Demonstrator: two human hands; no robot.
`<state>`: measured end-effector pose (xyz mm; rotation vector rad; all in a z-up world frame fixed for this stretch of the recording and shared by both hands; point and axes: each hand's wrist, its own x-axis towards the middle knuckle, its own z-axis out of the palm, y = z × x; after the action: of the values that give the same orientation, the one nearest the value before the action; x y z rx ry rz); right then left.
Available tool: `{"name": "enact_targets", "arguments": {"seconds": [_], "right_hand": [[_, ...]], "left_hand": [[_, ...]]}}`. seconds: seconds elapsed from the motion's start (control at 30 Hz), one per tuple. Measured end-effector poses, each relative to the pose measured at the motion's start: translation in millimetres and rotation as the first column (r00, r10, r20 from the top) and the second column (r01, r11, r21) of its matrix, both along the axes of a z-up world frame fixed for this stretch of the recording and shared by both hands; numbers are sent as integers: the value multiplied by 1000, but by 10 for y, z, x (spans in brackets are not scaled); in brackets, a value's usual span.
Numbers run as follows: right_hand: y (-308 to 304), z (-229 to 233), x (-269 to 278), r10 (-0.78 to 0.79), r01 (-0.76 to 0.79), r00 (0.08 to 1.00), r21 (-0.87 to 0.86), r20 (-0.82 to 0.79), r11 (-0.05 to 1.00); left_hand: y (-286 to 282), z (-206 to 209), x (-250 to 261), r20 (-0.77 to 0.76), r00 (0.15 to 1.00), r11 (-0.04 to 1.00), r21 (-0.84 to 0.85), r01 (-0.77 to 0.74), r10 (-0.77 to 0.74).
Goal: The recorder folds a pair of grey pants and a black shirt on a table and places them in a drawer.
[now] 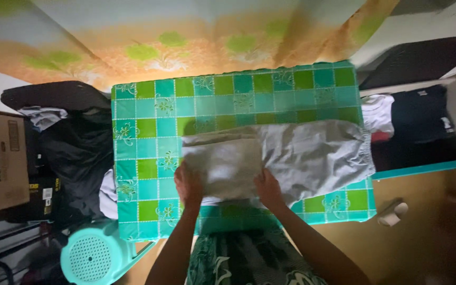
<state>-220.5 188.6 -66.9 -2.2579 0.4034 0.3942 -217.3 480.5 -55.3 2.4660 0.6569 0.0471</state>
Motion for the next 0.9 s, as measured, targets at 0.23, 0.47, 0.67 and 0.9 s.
{"name": "enact_targets", "arguments": {"seconds": [0.23, 0.47, 0.67, 0.9], "right_hand": [[-140, 12, -296, -27, 38, 985, -61, 170, 997], [248, 415, 58, 207, -147, 925, -203, 317, 968], [377, 333, -57, 428, -189, 858, -601, 283, 776], [380, 315, -273, 388, -60, 839, -645, 381, 762]], "left_hand": [[-207, 272, -22, 64, 974, 952, 232, 198, -218], [-34, -46, -224, 79, 988, 976, 183, 120, -136], [131, 266, -852, -79, 983, 967, 179, 180, -169], [351, 349, -1023, 22, 954, 951, -81, 298, -298]]}}
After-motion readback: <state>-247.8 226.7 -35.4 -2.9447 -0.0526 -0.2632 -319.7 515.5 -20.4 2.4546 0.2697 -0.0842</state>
